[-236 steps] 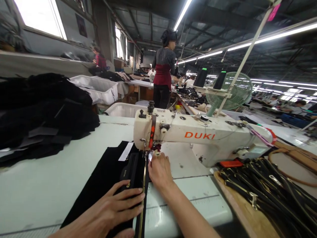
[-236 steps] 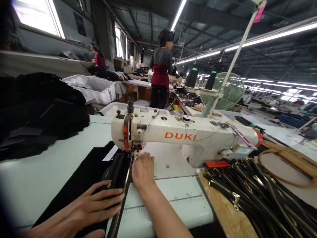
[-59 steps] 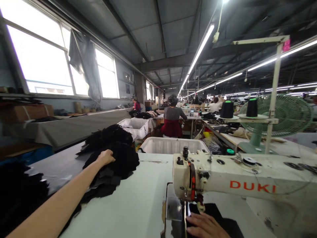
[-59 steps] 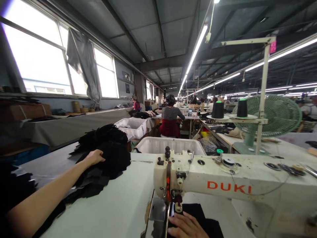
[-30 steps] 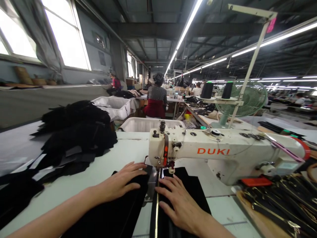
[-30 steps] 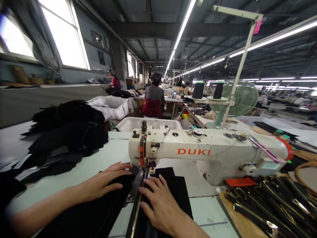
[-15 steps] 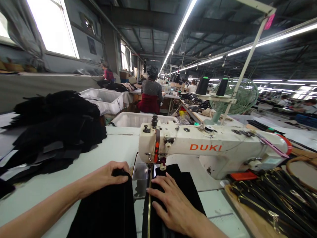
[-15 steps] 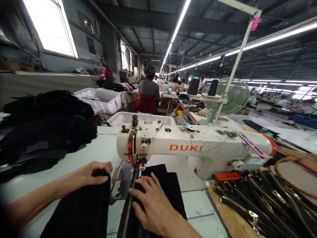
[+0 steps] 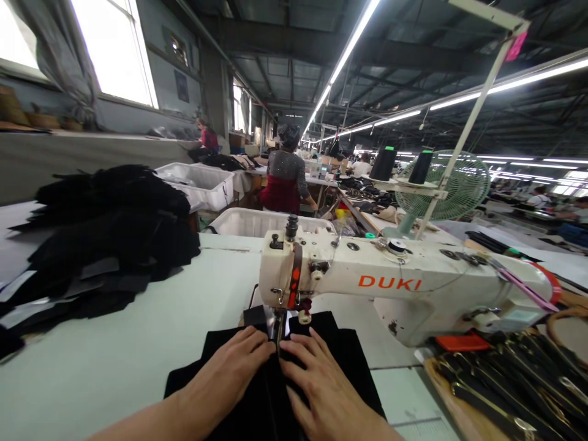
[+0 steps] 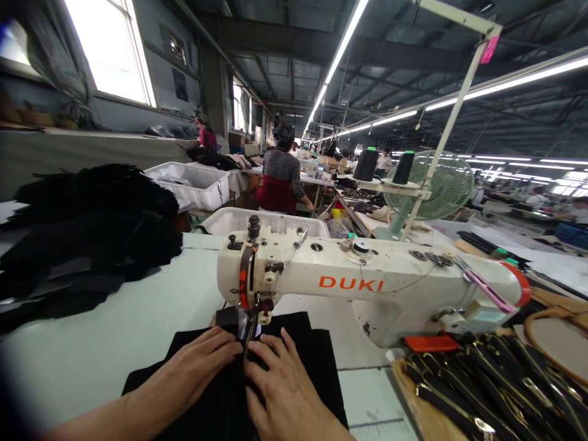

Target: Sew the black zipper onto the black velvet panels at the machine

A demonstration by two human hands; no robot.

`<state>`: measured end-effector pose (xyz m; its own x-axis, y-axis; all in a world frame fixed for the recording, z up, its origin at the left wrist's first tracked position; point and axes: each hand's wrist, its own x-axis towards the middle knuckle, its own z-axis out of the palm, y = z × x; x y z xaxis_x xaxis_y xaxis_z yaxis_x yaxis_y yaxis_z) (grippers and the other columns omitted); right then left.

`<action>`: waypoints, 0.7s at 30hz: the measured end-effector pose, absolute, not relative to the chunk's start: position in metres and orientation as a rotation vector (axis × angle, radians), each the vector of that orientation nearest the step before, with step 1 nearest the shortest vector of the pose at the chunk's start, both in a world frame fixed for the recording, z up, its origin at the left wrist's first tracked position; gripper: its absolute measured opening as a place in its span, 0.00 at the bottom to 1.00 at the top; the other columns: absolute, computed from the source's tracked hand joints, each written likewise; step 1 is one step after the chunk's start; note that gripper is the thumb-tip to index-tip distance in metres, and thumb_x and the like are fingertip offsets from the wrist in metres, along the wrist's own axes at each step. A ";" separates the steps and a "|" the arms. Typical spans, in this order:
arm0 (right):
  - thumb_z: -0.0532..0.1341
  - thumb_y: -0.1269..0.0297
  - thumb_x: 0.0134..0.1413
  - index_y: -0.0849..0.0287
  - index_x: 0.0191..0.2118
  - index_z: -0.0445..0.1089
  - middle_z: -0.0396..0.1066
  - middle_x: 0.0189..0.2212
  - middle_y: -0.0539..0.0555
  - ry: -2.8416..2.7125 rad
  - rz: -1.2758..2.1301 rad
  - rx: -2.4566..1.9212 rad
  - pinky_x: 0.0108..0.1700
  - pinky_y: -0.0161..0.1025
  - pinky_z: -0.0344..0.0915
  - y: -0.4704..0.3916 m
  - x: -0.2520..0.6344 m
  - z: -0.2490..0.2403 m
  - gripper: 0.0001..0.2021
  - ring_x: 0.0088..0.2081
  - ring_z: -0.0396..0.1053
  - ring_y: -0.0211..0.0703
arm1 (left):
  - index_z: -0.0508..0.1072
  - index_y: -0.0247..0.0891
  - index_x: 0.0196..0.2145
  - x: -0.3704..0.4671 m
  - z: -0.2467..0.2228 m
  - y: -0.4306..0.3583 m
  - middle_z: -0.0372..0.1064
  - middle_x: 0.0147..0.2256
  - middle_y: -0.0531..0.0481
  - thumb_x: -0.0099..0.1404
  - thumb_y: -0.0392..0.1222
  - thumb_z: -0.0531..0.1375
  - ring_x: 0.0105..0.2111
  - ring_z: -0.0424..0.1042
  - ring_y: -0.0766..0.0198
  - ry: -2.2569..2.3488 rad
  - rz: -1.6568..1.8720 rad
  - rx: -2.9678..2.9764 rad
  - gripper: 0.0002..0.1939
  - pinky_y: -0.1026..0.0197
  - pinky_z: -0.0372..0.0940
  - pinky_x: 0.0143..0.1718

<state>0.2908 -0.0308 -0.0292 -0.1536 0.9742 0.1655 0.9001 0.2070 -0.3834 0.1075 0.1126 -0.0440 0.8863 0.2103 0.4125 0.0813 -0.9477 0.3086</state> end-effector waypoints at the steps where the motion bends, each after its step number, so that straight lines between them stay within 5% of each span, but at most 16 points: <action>1: 0.56 0.62 0.67 0.46 0.62 0.64 0.61 0.64 0.48 -2.117 0.283 -1.754 0.71 0.57 0.44 -0.030 0.291 -0.030 0.20 0.68 0.53 0.46 | 0.70 0.48 0.53 0.104 -0.046 0.108 0.72 0.44 0.49 0.73 0.34 0.50 0.44 0.72 0.55 0.236 0.671 2.780 0.16 0.56 0.71 0.49; 4: 0.56 0.62 0.66 0.44 0.63 0.62 0.60 0.65 0.46 -2.129 0.305 -1.761 0.71 0.58 0.46 -0.029 0.293 -0.032 0.21 0.68 0.54 0.46 | 0.56 0.50 0.67 0.093 -0.057 0.098 0.69 0.54 0.45 0.72 0.44 0.55 0.53 0.70 0.47 0.318 0.796 2.863 0.27 0.49 0.72 0.53; 7: 0.57 0.61 0.66 0.45 0.62 0.64 0.61 0.65 0.47 -2.145 0.290 -1.759 0.70 0.58 0.47 -0.025 0.296 -0.031 0.20 0.68 0.55 0.47 | 0.48 0.52 0.70 0.088 -0.061 0.101 0.66 0.58 0.43 0.70 0.49 0.59 0.56 0.69 0.41 0.338 0.788 2.969 0.36 0.44 0.73 0.52; 13: 0.58 0.60 0.67 0.48 0.58 0.68 0.66 0.62 0.49 -2.145 0.219 -1.717 0.70 0.56 0.47 -0.018 0.303 -0.035 0.16 0.66 0.59 0.45 | 0.42 0.50 0.72 0.085 -0.051 0.116 0.64 0.61 0.43 0.71 0.46 0.57 0.58 0.67 0.43 0.227 0.654 3.047 0.38 0.41 0.68 0.54; 21: 0.61 0.62 0.63 0.53 0.59 0.67 0.70 0.59 0.53 -2.120 -0.045 -1.676 0.68 0.53 0.53 -0.018 0.306 -0.054 0.20 0.62 0.66 0.46 | 0.49 0.52 0.70 0.079 -0.052 0.122 0.55 0.65 0.47 0.69 0.45 0.60 0.61 0.63 0.43 0.202 0.530 3.010 0.36 0.42 0.66 0.55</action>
